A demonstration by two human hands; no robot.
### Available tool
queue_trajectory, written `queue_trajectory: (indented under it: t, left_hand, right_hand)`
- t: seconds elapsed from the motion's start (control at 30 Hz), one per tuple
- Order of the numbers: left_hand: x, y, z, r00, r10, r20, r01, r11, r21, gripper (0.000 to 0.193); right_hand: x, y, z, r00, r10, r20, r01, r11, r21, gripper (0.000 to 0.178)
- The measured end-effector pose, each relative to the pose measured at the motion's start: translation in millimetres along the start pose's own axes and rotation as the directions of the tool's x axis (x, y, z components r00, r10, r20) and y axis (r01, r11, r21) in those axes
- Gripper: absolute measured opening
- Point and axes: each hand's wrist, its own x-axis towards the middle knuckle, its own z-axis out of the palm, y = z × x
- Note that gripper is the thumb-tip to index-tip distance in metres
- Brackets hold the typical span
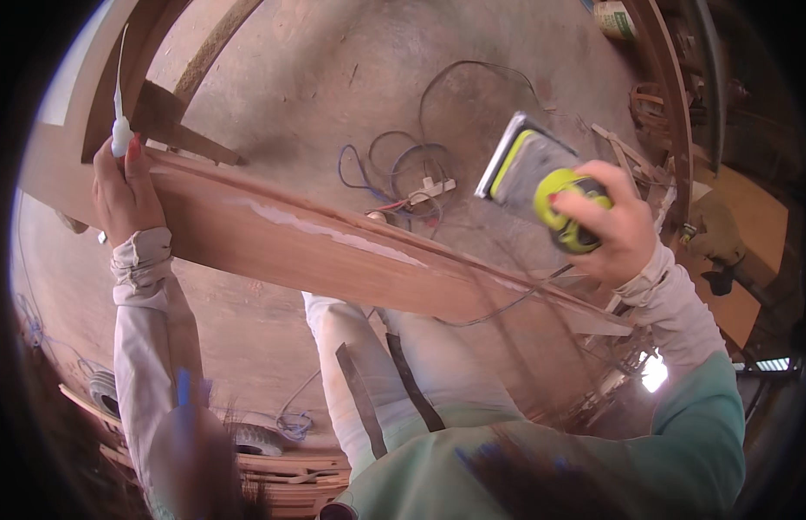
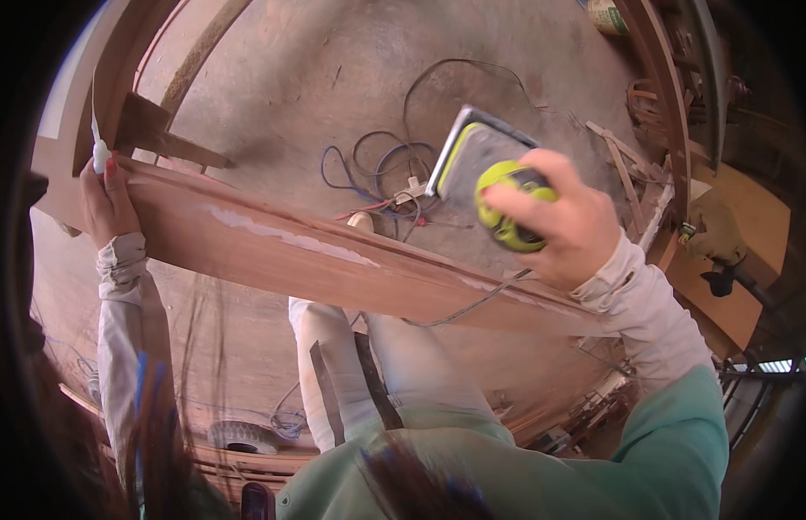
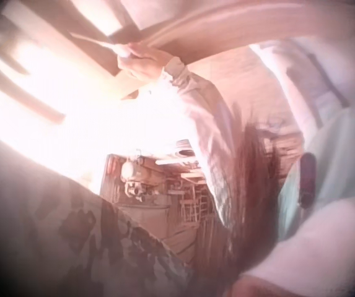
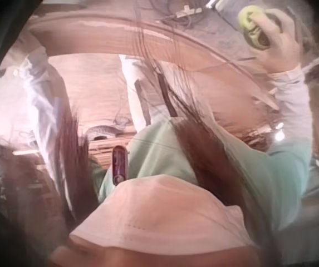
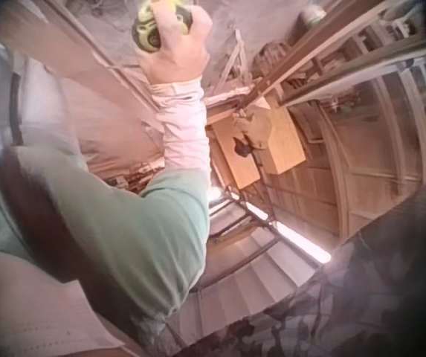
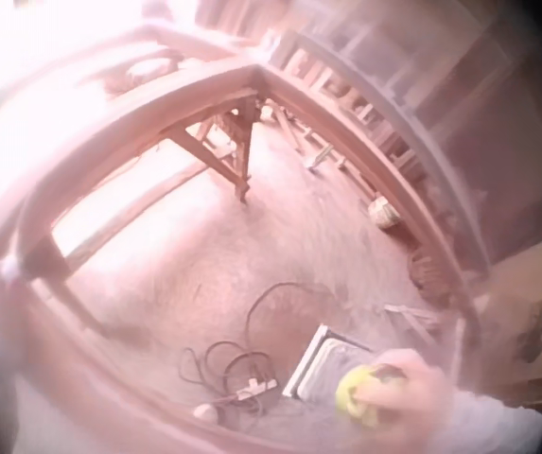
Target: The person uses a handheld electric sander to smooth a long wooden plank resting on a workbench. They move the sander along the plank's length, then flip the plank to sand the opposite side. The person also uses a sanding block to finish the edges.
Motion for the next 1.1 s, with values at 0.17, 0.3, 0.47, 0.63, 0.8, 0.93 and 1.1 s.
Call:
queue_trajectory:
  t: [0.17,0.3,0.47,0.63,0.8,0.93,1.1]
  left_hand:
    - [1.7,-2.4,0.6,0.997,-0.071,0.033,0.071,0.997,0.001,0.034]
    - [-2.6,-6.5,4.7,1.000,0.002,-0.028,-0.002,1.000,-0.024,0.034]
    - [0.8,-2.9,2.6,0.994,0.096,-0.057,-0.098,0.995,-0.028,0.027]
    - [-20.2,19.1,18.9,0.997,-0.069,0.034,0.077,0.936,-0.343,0.039]
    - [-92.2,69.9,-15.5,0.958,-0.021,0.287,0.211,0.730,-0.650,0.033]
    - [-117.7,128.3,-14.8,0.882,0.112,0.458,0.218,0.766,-0.605,0.026]
    - [-90.6,152.0,73.1,0.835,0.174,0.522,0.289,0.670,-0.684,0.027]
  right_hand:
    - [-73.8,13.4,-10.3,0.929,0.268,-0.254,-0.249,0.963,0.103,0.071]
    - [-146.9,-10.4,-19.9,0.832,0.446,-0.329,-0.425,0.895,0.138,0.071]
    - [-228.4,-58.7,-13.9,0.694,0.620,-0.365,-0.575,0.783,0.237,0.064]
    - [-285.8,-113.7,19.0,0.434,0.812,-0.390,-0.714,0.574,0.401,0.061]
    - [-333.3,-156.9,52.7,0.074,0.919,-0.387,-0.730,0.315,0.607,0.063]
    - [-381.0,-165.2,114.6,-0.220,0.919,-0.326,-0.685,0.093,0.723,0.065]
    - [-401.1,-170.4,196.8,-0.543,0.819,-0.183,-0.510,-0.149,0.847,0.068]
